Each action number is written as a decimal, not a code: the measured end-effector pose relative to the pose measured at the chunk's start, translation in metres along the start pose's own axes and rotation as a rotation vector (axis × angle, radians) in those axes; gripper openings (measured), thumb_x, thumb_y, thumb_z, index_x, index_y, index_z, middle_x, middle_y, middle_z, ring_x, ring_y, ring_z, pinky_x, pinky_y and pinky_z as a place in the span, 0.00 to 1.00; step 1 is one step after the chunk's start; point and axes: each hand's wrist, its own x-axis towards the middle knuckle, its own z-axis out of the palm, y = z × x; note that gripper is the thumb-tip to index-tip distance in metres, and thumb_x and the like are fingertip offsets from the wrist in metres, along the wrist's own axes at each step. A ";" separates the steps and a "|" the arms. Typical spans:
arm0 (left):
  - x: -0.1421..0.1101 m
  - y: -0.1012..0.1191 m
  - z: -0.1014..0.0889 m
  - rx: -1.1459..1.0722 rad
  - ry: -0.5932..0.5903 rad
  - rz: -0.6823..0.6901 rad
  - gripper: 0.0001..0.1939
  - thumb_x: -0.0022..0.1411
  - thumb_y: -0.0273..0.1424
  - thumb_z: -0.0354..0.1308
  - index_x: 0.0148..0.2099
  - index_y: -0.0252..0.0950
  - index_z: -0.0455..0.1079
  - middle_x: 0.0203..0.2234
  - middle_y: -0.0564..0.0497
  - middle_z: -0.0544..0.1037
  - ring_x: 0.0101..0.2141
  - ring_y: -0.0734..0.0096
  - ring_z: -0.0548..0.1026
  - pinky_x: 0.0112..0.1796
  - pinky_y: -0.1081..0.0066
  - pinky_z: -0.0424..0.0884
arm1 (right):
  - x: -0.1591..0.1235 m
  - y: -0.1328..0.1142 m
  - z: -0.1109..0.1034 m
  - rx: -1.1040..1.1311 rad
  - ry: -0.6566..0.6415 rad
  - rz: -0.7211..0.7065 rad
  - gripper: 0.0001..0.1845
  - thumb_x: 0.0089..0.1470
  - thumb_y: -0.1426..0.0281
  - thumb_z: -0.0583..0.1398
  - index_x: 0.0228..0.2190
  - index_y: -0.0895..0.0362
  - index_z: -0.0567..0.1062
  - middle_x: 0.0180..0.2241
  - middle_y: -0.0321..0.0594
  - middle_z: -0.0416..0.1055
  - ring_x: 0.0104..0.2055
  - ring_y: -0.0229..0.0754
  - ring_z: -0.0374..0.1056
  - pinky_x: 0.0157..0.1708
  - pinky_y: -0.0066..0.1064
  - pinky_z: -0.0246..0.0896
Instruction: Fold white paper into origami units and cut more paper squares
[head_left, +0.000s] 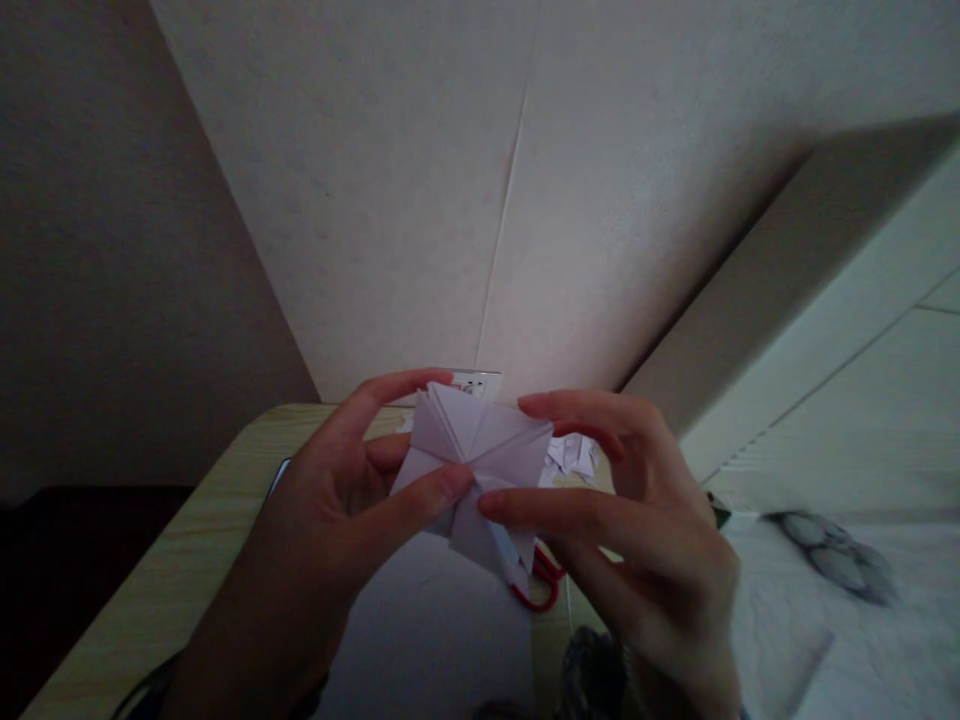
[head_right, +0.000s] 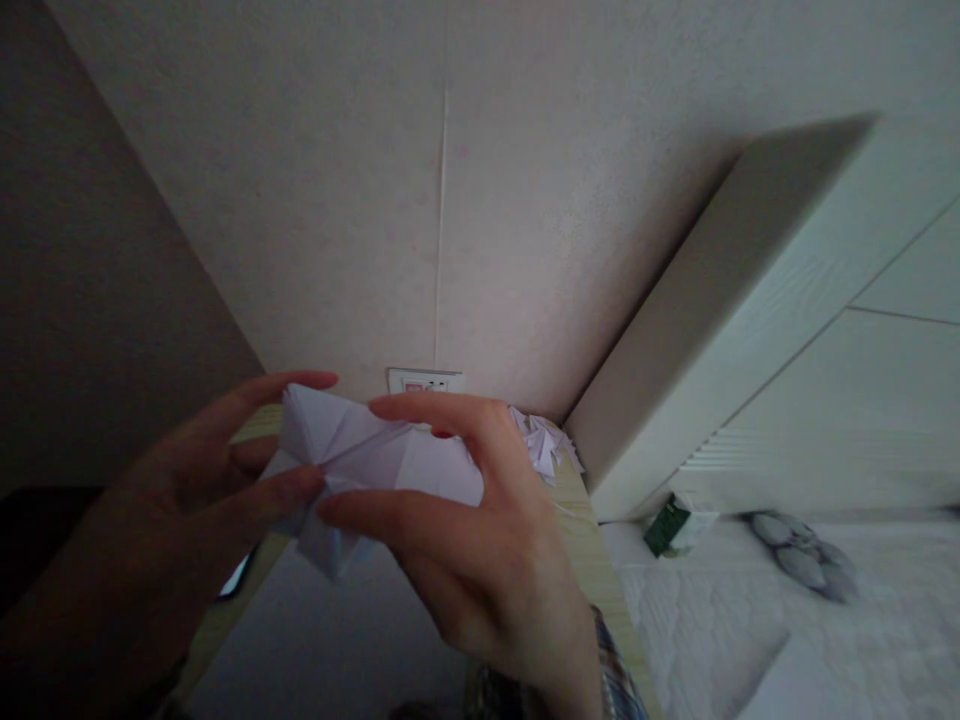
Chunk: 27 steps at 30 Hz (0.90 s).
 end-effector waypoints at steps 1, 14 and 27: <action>0.001 0.000 -0.001 0.006 -0.031 0.001 0.24 0.46 0.30 0.73 0.47 0.45 0.72 0.18 0.58 0.82 0.19 0.69 0.78 0.21 0.79 0.70 | 0.000 0.000 -0.001 -0.004 -0.008 -0.004 0.13 0.61 0.74 0.61 0.43 0.46 0.81 0.56 0.33 0.66 0.54 0.44 0.67 0.47 0.35 0.70; -0.002 -0.002 0.002 0.068 0.035 0.052 0.26 0.44 0.25 0.72 0.46 0.47 0.71 0.19 0.61 0.81 0.22 0.69 0.80 0.22 0.79 0.72 | -0.002 -0.002 -0.003 0.051 -0.074 0.059 0.11 0.61 0.66 0.63 0.45 0.46 0.81 0.60 0.33 0.66 0.58 0.48 0.66 0.54 0.41 0.68; -0.004 -0.017 0.021 0.059 0.165 0.222 0.22 0.48 0.24 0.70 0.44 0.46 0.70 0.23 0.61 0.82 0.27 0.69 0.82 0.29 0.78 0.77 | 0.000 -0.006 0.015 0.150 0.181 0.375 0.11 0.57 0.73 0.66 0.36 0.49 0.70 0.51 0.34 0.70 0.53 0.43 0.67 0.51 0.34 0.62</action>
